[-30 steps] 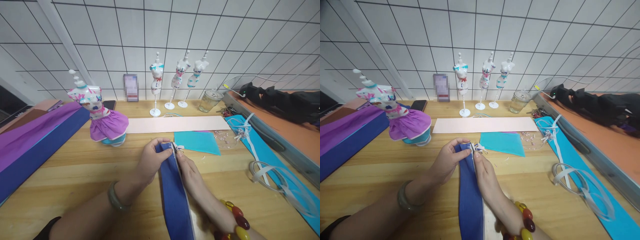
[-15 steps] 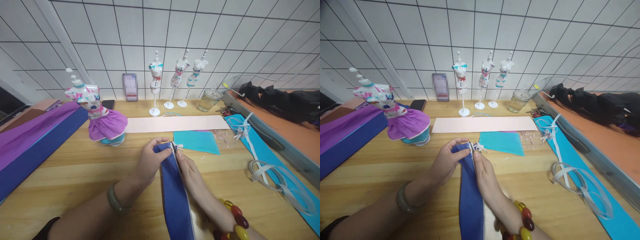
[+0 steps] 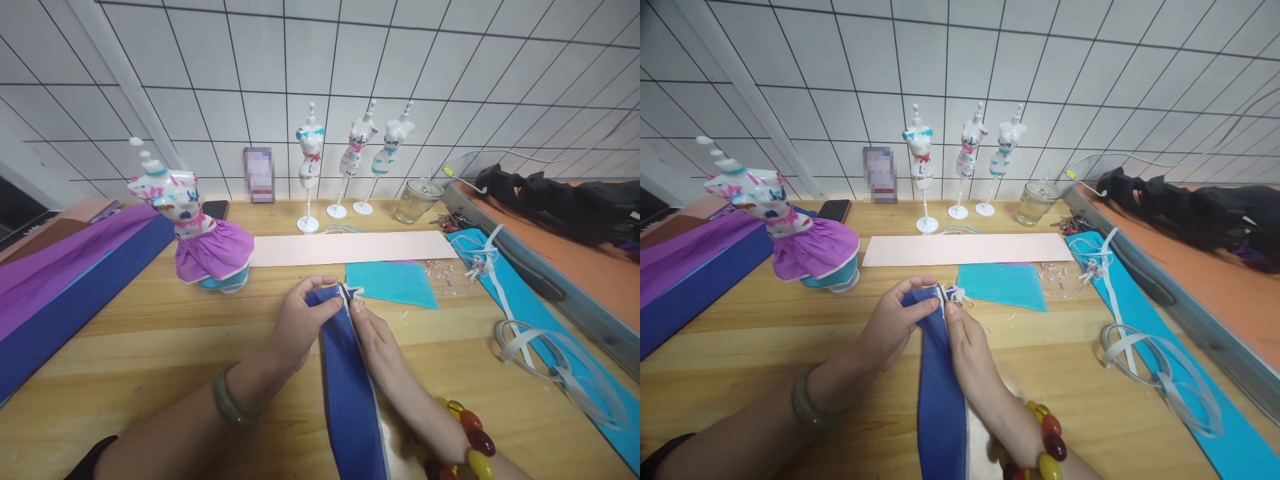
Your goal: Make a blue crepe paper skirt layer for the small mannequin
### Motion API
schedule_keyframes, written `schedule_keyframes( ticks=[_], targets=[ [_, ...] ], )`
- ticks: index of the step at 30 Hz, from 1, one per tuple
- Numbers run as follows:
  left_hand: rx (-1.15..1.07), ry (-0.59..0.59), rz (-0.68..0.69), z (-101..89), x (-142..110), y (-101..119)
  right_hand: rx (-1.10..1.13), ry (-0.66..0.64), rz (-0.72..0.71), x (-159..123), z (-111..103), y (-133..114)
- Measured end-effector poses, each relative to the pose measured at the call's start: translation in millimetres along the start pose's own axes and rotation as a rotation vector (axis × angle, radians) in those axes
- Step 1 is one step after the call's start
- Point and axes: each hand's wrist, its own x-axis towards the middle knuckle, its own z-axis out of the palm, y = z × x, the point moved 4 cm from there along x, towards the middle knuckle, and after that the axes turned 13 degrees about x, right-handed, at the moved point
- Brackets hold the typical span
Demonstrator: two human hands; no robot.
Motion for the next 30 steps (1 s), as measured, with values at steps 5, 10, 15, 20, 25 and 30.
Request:
schedule_keyframes(
  ticks=[5, 10, 15, 20, 25, 30],
  targets=[
    [0.018, -0.009, 0.010, -1.3, 0.3, -1.7, 0.006, -0.009, 0.009, 0.8, -0.4, 2.0],
    [0.036, -0.006, 0.022, -1.4, 0.6, -2.5, -0.001, -0.014, 0.017, 1.4, -0.5, 1.7],
    [0.041, -0.009, 0.018, -0.9, -0.3, -0.8, -0.006, -0.009, 0.022, 0.7, -1.1, 1.9],
    [0.048, -0.028, 0.019, -0.9, -0.3, 0.0, -0.005, 0.027, 0.022, 1.4, -1.8, 1.1],
    [0.001, -0.063, -0.002, -1.1, 1.7, -1.3, 0.138, 0.083, 0.026, 2.1, -5.3, 1.1],
    [-0.046, -0.068, 0.001, -3.0, 1.5, 2.9, 0.334, 0.055, 0.195, 2.4, -7.5, 7.0]
  ],
)
